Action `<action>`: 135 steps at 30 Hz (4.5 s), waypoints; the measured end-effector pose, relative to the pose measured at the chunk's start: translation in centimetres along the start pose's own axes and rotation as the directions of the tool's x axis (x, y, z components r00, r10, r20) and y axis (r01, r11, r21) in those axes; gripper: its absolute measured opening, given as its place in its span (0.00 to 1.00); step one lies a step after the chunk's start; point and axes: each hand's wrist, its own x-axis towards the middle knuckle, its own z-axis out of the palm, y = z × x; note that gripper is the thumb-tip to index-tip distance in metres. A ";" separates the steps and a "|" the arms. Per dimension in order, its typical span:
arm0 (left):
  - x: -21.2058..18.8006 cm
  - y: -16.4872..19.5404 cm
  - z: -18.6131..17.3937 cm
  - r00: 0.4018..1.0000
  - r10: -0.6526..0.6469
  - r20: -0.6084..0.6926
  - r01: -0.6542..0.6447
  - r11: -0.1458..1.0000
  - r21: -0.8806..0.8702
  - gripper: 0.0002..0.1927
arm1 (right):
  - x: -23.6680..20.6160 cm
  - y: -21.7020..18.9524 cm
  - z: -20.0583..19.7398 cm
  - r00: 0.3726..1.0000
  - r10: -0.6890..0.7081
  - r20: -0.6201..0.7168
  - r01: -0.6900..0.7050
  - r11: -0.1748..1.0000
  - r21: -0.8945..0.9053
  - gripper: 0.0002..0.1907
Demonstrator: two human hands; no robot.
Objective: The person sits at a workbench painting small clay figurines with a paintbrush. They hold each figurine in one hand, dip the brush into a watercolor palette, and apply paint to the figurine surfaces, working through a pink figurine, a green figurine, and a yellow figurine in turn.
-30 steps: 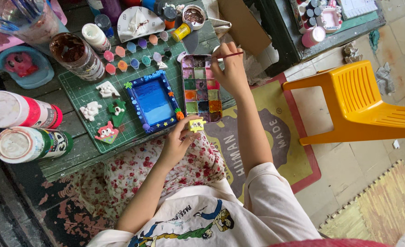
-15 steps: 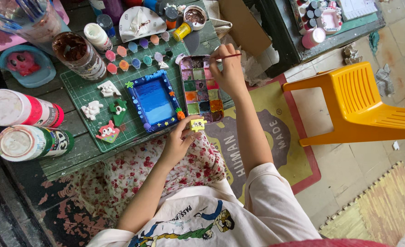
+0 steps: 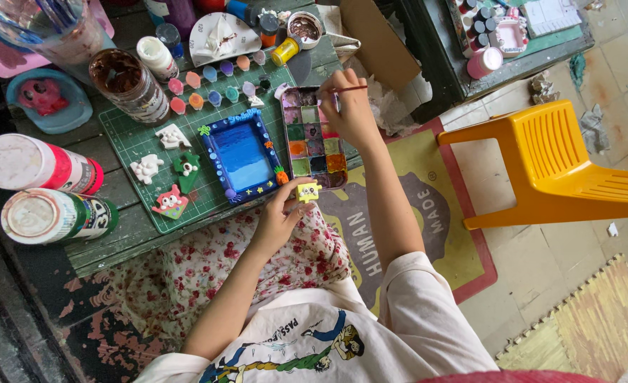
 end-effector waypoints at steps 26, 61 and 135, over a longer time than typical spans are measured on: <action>-14.0 11.3 -1.0 0.865 0.487 -0.121 -0.486 0.873 0.038 0.25 | -19.9 -25.5 -4.2 0.850 -0.029 -0.527 0.424 0.632 0.649 0.10; -16.0 13.6 -1.4 0.794 0.593 -0.137 -0.483 0.751 0.451 0.25 | -20.3 -27.6 -5.4 0.859 -0.262 -0.439 0.363 0.917 0.164 0.10; -16.3 14.1 -1.7 0.755 0.649 -0.091 -0.466 0.630 0.621 0.29 | -20.2 -27.3 -5.9 0.845 -0.298 -0.445 0.377 0.921 0.099 0.09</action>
